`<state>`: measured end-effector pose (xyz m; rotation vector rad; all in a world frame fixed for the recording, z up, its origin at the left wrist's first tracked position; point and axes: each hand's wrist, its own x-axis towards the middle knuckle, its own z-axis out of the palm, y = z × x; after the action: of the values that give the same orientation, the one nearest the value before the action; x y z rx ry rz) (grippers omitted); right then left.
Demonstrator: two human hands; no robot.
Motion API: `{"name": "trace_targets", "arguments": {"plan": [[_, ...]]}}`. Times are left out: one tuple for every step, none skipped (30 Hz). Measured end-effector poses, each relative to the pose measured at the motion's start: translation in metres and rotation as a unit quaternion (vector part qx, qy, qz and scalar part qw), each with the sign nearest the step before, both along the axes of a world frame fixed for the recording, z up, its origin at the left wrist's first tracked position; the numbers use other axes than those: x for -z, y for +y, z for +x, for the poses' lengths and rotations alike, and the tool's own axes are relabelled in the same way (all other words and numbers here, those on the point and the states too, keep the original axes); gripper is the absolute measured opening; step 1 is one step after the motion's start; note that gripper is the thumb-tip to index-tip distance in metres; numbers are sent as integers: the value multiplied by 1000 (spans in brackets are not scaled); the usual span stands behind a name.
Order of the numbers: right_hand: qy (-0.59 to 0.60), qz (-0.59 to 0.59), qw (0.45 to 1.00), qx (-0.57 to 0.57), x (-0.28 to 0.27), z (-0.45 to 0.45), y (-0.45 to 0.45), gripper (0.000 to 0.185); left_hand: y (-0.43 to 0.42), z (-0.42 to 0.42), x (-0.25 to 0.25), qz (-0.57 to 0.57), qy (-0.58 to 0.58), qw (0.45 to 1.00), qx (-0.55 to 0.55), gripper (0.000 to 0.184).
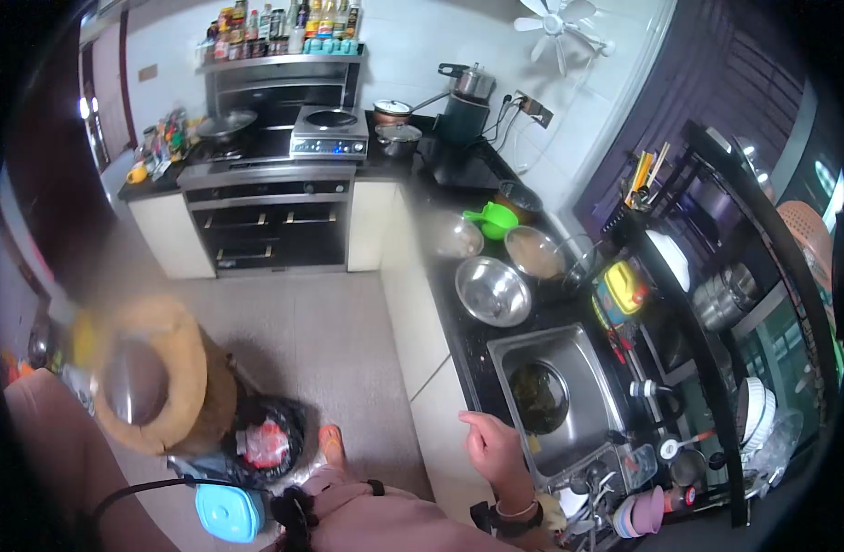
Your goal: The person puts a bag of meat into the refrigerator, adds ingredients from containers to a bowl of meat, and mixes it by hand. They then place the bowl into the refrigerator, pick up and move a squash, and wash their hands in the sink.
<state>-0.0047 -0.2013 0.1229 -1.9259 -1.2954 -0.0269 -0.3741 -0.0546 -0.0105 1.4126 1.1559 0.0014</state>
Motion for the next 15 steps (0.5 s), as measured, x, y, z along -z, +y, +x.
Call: {"name": "trace_targets", "arguments": {"plan": [[10,-7,1000,18,5,7,10,24,18,7,5,-1,5,1000,-1,44],[9,-7,1000,29,6,17,23,24,37,17,10,-2,9,1000,1,44],[-17,0,999,42,6,29,37,24,57,28,13,-1,12,1000,8,44],[-36,2,998,59,6,36,47,23,79,39,12,-1,16,1000,19,45],[7,-20,997,79,6,44,59,23,102,54,11,4,11,999,30,45],[3,-13,996,93,2,53,75,23,125,69,10,12,7,999,41,45],[-1,4,996,91,-1,60,91,22,148,83,6,20,3,998,55,45],[1,16,996,90,0,63,102,22,171,96,2,30,-4,997,72,46],[7,14,995,103,0,69,113,22,190,110,2,41,-11,995,87,46],[1,12,994,111,-1,77,124,22,210,124,0,54,-23,993,104,46],[-1,6,993,119,-2,84,133,23,228,141,-2,66,-34,989,125,46],[11,-3,991,134,-5,89,141,23,245,160,-7,80,-48,985,145,46],[2,11,989,146,-9,97,149,22,262,180,-10,90,-66,980,165,47],[-10,26,987,157,-11,104,155,22,276,200,-13,95,-78,976,178,47],[18,27,985,169,-8,113,159,22,291,221,-17,105,-92,972,191,47]]}}
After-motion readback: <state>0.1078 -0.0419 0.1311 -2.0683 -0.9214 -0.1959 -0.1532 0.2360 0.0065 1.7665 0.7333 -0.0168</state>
